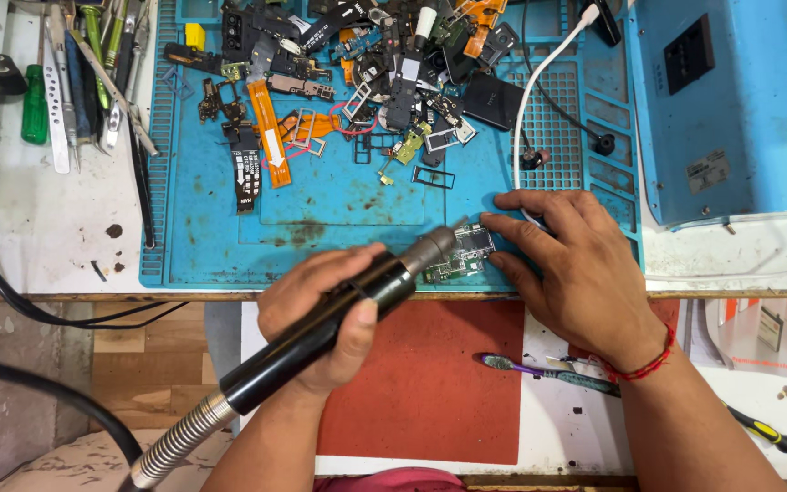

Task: The person uses a hot air rework station tool to apply heat to components on a circuit board while holding it in place by hand on a repair bench.

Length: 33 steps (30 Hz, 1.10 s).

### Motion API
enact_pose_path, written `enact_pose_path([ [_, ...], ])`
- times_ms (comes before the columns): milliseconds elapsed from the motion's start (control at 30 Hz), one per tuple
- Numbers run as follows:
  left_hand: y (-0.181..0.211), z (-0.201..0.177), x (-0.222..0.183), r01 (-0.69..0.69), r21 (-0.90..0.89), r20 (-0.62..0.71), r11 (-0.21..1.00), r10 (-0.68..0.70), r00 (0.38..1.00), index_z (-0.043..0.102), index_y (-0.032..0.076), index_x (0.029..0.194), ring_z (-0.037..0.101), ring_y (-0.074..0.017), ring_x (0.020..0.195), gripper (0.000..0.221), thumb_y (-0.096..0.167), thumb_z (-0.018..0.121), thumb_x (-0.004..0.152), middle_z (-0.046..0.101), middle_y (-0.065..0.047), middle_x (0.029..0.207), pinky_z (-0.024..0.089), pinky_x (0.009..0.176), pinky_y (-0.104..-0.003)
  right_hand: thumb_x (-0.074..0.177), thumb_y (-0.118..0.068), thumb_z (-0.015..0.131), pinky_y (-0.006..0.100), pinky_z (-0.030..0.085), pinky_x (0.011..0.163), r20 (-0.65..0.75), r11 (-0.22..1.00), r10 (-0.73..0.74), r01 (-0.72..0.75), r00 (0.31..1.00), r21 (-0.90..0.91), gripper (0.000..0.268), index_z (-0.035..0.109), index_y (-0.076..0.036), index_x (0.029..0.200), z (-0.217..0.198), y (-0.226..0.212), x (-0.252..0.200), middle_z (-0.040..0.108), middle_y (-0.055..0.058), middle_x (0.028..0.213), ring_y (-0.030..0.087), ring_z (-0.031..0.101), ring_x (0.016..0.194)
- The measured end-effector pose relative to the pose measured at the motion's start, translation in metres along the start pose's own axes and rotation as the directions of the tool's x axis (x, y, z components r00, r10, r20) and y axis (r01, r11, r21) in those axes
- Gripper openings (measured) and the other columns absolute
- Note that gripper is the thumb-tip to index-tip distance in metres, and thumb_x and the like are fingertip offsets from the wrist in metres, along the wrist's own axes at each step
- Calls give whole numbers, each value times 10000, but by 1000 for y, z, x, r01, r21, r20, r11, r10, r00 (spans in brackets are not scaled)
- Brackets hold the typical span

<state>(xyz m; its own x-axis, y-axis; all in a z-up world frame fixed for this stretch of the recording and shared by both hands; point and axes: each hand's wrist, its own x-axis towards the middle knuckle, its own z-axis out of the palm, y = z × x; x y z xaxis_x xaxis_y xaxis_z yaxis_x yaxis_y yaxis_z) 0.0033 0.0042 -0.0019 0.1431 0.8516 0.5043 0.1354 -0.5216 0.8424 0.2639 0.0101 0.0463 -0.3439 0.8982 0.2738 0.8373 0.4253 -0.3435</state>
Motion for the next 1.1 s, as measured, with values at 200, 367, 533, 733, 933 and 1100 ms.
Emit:
enact_pose_path([
  [200,1,-1,1,-23,-11,29,1000,23,999,704,-3,1096,778,-235,916,367,329,696,939,780,-170,1060,627,834,-332,846,-160,764,427,501,927,4,1000,7,-7,1000,1,349,722,-125,1191,0,-2,0,653,63,1253,311,591,1077],
  [367,0,-4,3,-3,-50,65,999,6,998,707,-5,1069,781,-223,876,367,329,682,918,789,-179,1017,640,805,-326,854,-153,761,429,502,949,-4,1000,-10,10,1000,1,359,715,-113,1208,0,-1,0,652,64,1260,310,594,1099],
  [533,0,-1,1,18,-36,-20,999,-18,1000,691,-25,1133,790,-255,962,384,326,679,978,763,-203,1090,653,871,-330,853,-159,768,426,501,924,6,1000,6,-6,1000,2,343,722,-122,1191,0,-1,0,655,65,1254,310,591,1081],
  [733,3,-2,0,46,-59,11,997,-45,999,699,-21,1111,780,-231,917,372,316,695,954,778,-190,1062,634,846,-321,853,-158,768,427,500,932,6,1000,9,-9,1000,-4,344,721,-125,1192,1,-2,0,655,62,1257,306,593,1086],
  [933,3,0,2,32,-94,-8,995,-32,999,706,-17,1121,786,-222,920,361,307,689,962,772,-163,1052,648,821,-309,853,-157,765,424,499,942,8,1000,11,-11,1000,-9,350,722,-128,1199,1,-2,0,651,63,1259,306,591,1099],
  [1100,4,-2,5,9,1,32,1000,-9,999,713,-5,1119,789,-223,906,348,301,694,956,777,-158,1059,637,833,-304,854,-165,768,428,497,940,13,1000,17,-16,1000,-12,345,723,-129,1193,0,-2,0,655,61,1258,308,589,1099],
])
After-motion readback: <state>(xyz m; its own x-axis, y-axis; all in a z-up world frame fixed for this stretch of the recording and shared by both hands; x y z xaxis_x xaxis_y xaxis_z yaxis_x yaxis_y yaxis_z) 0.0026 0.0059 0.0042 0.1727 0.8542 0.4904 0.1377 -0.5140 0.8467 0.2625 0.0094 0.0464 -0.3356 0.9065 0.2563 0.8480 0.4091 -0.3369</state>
